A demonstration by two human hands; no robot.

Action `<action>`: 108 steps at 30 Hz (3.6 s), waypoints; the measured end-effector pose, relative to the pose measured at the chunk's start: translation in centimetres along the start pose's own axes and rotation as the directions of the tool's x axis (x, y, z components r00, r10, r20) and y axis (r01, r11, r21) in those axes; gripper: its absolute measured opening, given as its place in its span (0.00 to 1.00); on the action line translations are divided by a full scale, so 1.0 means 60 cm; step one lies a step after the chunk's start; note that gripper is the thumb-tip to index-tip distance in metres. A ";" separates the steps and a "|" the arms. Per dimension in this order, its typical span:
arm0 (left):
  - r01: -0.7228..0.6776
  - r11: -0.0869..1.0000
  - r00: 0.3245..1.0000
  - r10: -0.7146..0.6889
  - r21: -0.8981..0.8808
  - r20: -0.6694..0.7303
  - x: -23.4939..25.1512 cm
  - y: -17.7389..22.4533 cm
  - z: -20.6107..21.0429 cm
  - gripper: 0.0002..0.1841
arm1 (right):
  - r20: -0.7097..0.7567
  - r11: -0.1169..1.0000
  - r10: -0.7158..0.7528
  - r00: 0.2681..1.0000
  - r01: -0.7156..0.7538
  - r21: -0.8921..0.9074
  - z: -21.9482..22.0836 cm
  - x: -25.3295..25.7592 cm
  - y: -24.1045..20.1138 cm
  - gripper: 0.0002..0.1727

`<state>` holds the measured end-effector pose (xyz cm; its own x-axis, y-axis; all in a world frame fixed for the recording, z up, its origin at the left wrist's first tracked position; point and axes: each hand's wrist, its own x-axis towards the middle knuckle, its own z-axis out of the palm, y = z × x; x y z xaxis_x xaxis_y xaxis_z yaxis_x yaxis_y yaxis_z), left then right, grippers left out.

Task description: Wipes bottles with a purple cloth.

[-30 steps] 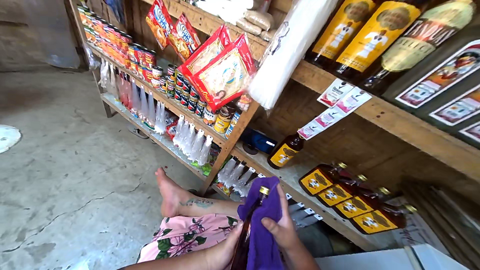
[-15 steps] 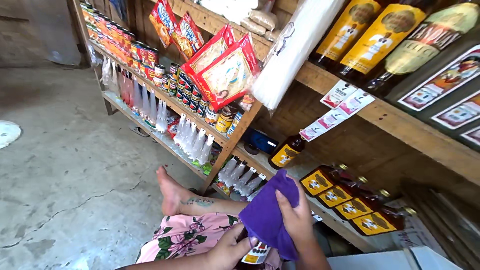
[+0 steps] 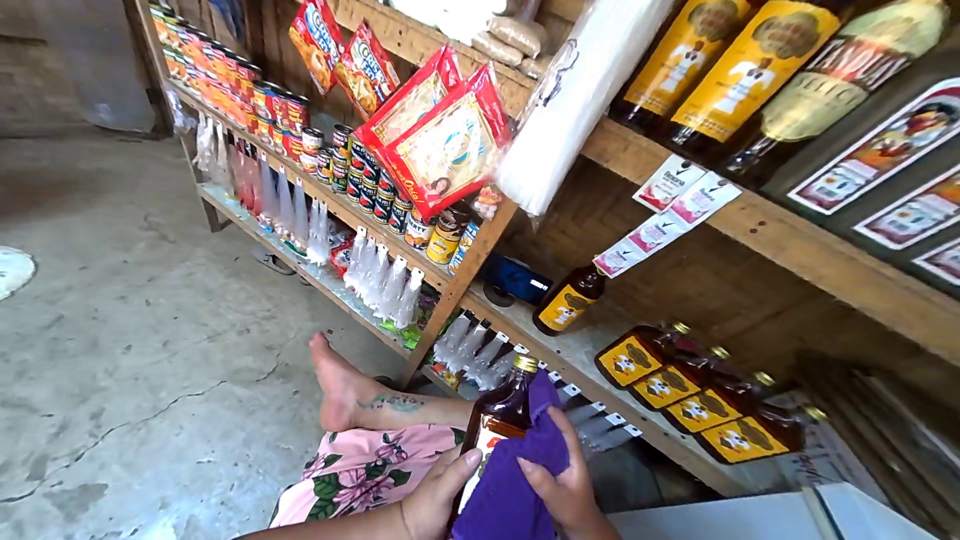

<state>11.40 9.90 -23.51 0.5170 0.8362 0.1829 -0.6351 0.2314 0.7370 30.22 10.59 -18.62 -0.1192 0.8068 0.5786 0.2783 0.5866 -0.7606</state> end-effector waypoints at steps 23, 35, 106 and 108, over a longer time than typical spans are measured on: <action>-0.053 0.997 0.998 0.051 0.049 0.047 0.004 -0.002 -0.004 0.26 | -0.138 0.910 -0.360 0.923 0.315 -0.272 0.002 0.000 0.016 0.14; -0.145 0.980 0.988 0.135 0.137 0.076 0.007 -0.005 -0.008 0.27 | -0.181 0.954 -0.238 0.954 0.195 -0.227 0.004 -0.014 0.020 0.15; 0.082 0.982 0.995 -0.070 0.169 -0.074 0.005 0.019 0.011 0.23 | 0.267 0.688 -0.592 0.760 0.649 -0.324 -0.025 0.004 0.030 0.08; 0.133 0.969 0.982 -0.101 0.208 -0.156 0.003 0.037 0.030 0.16 | 0.283 0.696 -0.571 0.771 0.637 -0.330 -0.020 0.008 0.028 0.08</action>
<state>11.15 9.68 -20.65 0.4824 0.8759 0.0033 -0.4271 0.2319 0.8740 31.77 11.90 -19.28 -0.5202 0.3067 0.7970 0.4327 0.8993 -0.0637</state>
